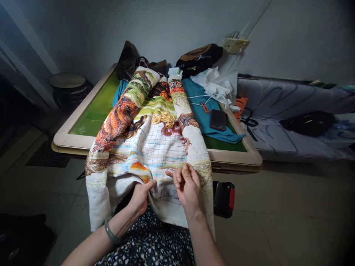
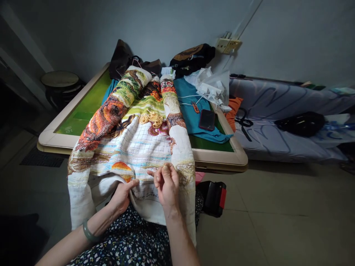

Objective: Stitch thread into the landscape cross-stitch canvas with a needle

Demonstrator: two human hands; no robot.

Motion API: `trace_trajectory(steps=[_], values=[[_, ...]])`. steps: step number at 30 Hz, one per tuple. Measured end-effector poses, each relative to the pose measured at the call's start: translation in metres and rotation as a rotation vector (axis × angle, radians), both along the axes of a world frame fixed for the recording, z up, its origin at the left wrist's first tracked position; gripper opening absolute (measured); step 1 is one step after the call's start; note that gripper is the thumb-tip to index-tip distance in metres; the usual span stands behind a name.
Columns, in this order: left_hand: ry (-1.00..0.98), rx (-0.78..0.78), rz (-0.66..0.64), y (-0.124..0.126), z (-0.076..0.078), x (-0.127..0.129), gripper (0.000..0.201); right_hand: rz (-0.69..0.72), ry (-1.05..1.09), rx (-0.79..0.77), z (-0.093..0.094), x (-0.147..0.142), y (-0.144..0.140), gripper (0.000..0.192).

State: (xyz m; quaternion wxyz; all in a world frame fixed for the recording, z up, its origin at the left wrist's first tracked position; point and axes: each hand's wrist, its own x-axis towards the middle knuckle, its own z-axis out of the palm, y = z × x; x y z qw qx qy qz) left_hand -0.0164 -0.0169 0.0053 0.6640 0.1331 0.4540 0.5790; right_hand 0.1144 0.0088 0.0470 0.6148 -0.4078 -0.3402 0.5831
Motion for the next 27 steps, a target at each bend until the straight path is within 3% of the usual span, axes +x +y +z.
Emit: trace_trajectory(steps=[6,11,27], values=[[0.007,0.003,-0.015,-0.001,0.002,0.000,0.033,0.167,-0.380,-0.093,-0.024,-0.002,-0.028,0.020],[0.018,0.002,0.008,-0.002,0.002,-0.001,0.031,0.243,-0.679,-0.099,-0.031,-0.008,-0.038,0.019],[-0.001,0.024,-0.007,-0.001,-0.003,-0.001,0.026,0.200,-0.759,-0.114,-0.035,-0.014,-0.038,0.026]])
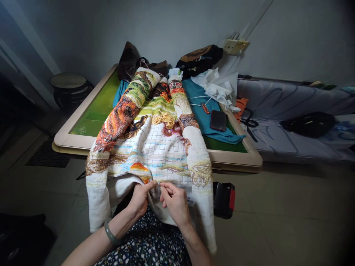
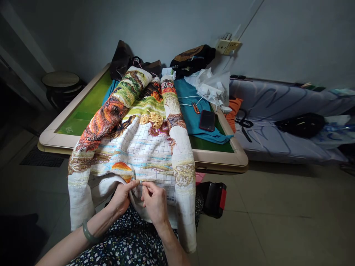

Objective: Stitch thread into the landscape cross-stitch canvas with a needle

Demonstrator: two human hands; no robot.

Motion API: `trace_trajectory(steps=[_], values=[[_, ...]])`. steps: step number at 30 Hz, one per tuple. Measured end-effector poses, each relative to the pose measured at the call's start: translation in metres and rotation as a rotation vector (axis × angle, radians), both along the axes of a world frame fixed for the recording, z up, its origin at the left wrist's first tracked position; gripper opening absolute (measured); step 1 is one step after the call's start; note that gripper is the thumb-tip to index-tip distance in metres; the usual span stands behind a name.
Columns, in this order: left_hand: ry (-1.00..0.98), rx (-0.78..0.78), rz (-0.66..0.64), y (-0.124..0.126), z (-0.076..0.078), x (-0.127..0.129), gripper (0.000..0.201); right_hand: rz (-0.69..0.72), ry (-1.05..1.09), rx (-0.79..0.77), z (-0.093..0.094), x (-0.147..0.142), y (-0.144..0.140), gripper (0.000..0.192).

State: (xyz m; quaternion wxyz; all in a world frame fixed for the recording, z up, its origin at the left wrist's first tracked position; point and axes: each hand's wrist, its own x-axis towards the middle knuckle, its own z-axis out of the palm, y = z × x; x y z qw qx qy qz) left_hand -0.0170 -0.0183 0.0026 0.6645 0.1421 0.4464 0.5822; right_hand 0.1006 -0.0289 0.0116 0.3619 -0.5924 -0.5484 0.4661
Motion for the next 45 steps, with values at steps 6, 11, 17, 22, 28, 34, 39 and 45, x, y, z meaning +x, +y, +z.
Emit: trace_trajectory(steps=[6,11,17,22,28,34,39,45], values=[[0.001,-0.010,0.001,0.000,0.000,0.000,0.025,-0.035,-0.005,-0.017,0.003,-0.004,0.000,0.023],[0.010,-0.058,-0.004,-0.001,0.002,0.000,0.021,-0.050,-0.022,-0.029,0.004,-0.008,-0.001,0.021],[0.026,-0.086,0.007,0.002,0.001,0.000,0.020,-0.075,0.090,-0.066,-0.006,-0.012,-0.003,0.018],[0.055,-0.057,0.022,0.005,-0.004,0.000,0.023,-0.093,0.059,0.033,-0.011,-0.011,-0.003,0.018],[0.048,-0.063,0.023,0.006,-0.004,0.001,0.022,-0.110,0.031,0.097,-0.011,-0.012,-0.003,0.019],[0.036,-0.102,0.008,0.006,-0.005,0.001,0.024,-0.118,-0.033,0.184,-0.014,-0.011,-0.003,0.018],[0.017,-0.089,-0.004,0.006,-0.005,0.001,0.025,-0.110,-0.097,0.252,-0.014,-0.010,-0.003,0.018],[0.020,-0.086,0.013,0.006,-0.003,0.001,0.024,-0.135,-0.083,0.206,-0.017,-0.012,-0.003,0.017]])
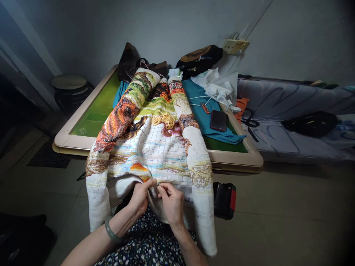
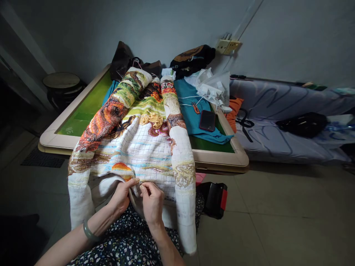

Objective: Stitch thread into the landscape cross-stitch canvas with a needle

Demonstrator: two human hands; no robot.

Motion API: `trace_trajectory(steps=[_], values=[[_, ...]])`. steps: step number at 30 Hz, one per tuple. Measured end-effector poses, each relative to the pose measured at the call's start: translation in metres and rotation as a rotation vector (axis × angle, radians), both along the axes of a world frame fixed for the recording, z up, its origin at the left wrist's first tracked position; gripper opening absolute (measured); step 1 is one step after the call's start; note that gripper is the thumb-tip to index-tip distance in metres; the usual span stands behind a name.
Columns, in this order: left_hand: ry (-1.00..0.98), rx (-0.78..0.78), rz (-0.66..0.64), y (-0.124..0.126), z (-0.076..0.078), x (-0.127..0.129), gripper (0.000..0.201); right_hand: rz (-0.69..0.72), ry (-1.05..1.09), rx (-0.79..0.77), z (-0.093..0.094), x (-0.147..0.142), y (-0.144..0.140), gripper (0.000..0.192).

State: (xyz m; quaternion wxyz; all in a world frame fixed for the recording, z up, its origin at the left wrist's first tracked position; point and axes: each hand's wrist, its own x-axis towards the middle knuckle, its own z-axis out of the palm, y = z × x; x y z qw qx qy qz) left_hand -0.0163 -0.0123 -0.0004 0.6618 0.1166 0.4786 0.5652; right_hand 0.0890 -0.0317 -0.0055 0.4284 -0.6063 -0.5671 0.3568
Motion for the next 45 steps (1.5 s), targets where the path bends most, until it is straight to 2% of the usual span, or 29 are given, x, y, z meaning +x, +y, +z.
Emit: trace_trajectory(steps=[10,16,28,36,45], values=[[-0.024,0.008,0.008,-0.001,0.002,0.001,0.026,0.065,-0.114,0.114,0.005,0.003,0.001,0.020],[-0.004,-0.018,0.025,-0.001,0.003,0.001,0.026,0.045,-0.017,-0.013,0.002,0.001,0.000,0.018],[-0.007,-0.054,0.018,-0.002,0.002,0.001,0.025,0.041,0.227,-0.220,0.016,-0.001,0.004,0.020],[-0.004,-0.011,0.024,-0.001,0.001,0.001,0.024,0.007,0.109,-0.078,0.006,-0.002,0.000,0.020],[-0.013,-0.034,0.035,-0.001,0.004,0.002,0.018,-0.031,0.118,-0.078,0.002,-0.005,0.000,0.022]])
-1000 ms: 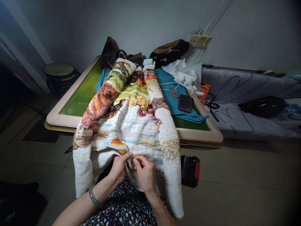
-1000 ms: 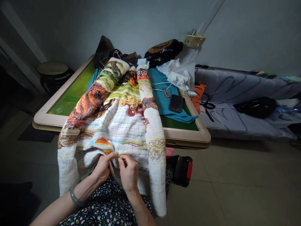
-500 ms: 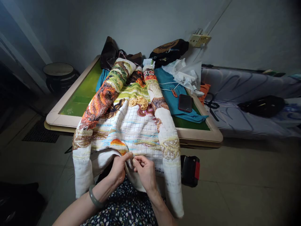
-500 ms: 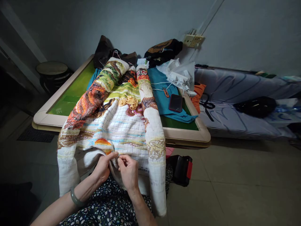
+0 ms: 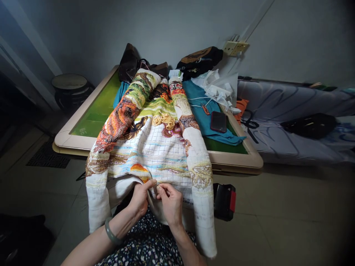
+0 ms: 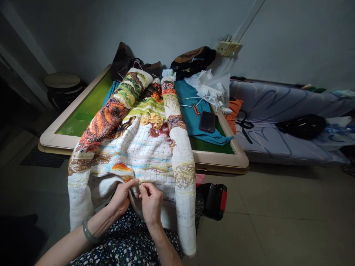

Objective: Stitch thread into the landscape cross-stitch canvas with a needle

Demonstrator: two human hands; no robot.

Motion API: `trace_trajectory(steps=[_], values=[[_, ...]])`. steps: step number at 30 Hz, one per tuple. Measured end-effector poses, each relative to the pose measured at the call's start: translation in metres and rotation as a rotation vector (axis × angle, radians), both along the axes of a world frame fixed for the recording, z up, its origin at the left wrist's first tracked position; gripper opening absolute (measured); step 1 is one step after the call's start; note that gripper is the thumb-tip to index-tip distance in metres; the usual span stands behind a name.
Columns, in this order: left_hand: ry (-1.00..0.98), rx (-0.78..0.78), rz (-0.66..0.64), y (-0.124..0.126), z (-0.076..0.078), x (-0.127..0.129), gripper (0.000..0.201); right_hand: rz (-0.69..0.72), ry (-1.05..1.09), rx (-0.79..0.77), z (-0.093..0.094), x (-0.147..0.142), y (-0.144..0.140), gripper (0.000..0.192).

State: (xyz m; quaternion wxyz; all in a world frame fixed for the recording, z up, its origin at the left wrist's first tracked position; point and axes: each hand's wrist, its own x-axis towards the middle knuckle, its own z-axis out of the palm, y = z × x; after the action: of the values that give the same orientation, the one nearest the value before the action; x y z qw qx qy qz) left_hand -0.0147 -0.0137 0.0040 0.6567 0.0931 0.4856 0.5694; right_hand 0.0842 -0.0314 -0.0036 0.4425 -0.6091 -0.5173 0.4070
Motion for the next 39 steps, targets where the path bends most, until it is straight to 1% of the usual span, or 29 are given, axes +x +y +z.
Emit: trace_trajectory(steps=[4,6,8,10,12,13,14,15,16,18,20,21,22,24,27,30,32,34,36,39], values=[[-0.008,-0.006,-0.014,-0.001,0.003,0.000,0.019,-0.033,0.053,-0.024,0.002,-0.001,0.002,0.020],[-0.016,0.001,-0.033,-0.003,0.004,-0.001,0.021,-0.048,0.033,-0.003,0.006,-0.001,0.004,0.018],[-0.032,0.018,-0.054,-0.004,0.004,-0.002,0.024,-0.027,-0.098,0.090,0.012,-0.001,0.007,0.016],[-0.051,0.048,-0.073,-0.006,0.004,-0.003,0.025,0.011,-0.314,0.208,0.020,0.000,0.010,0.020],[-0.057,0.091,-0.078,-0.007,0.003,-0.004,0.025,0.051,-0.486,0.273,0.027,0.000,0.013,0.023],[-0.054,0.113,-0.074,-0.007,0.002,-0.004,0.025,0.074,-0.516,0.279,0.029,0.001,0.016,0.024],[-0.048,0.130,-0.069,-0.008,0.001,-0.005,0.027,0.100,-0.501,0.277,0.031,0.001,0.019,0.023],[-0.041,0.145,-0.062,-0.008,0.001,-0.005,0.029,0.126,-0.441,0.265,0.032,0.002,0.022,0.022],[-0.036,0.155,-0.056,-0.008,0.000,-0.005,0.031,0.147,-0.337,0.233,0.032,0.003,0.026,0.020],[-0.030,0.164,-0.057,-0.007,0.000,-0.005,0.032,0.155,-0.019,0.113,0.034,0.005,0.034,0.017],[-0.025,0.162,-0.061,-0.007,0.002,-0.005,0.032,0.133,0.346,-0.025,0.038,0.010,0.041,0.018],[-0.022,0.158,-0.060,-0.007,0.002,-0.005,0.033,0.116,0.505,-0.065,0.042,0.012,0.044,0.020],[-0.019,0.153,-0.055,-0.006,0.003,-0.004,0.034,0.099,0.636,-0.073,0.046,0.015,0.047,0.021],[-0.018,0.153,-0.047,-0.006,0.006,-0.004,0.038,0.069,0.797,-0.025,0.054,0.019,0.050,0.024],[-0.015,0.165,-0.050,-0.005,0.008,-0.003,0.042,0.039,0.862,0.066,0.060,0.024,0.049,0.026],[-0.005,0.148,-0.042,-0.005,0.007,-0.003,0.044,0.044,0.788,0.075,0.055,0.027,0.041,0.019],[-0.005,0.124,-0.043,-0.005,0.006,-0.003,0.044,0.054,0.669,0.033,0.048,0.029,0.033,0.019],[-0.010,0.126,-0.046,-0.005,0.004,-0.003,0.042,0.093,0.500,-0.037,0.040,0.031,0.023,0.022],[-0.018,0.142,-0.047,-0.005,0.003,-0.003,0.039,0.163,0.307,-0.092,0.034,0.031,0.015,0.022],[-0.017,0.131,-0.047,-0.005,0.003,-0.003,0.037,0.242,0.059,-0.091,0.028,0.028,0.005,0.021]])
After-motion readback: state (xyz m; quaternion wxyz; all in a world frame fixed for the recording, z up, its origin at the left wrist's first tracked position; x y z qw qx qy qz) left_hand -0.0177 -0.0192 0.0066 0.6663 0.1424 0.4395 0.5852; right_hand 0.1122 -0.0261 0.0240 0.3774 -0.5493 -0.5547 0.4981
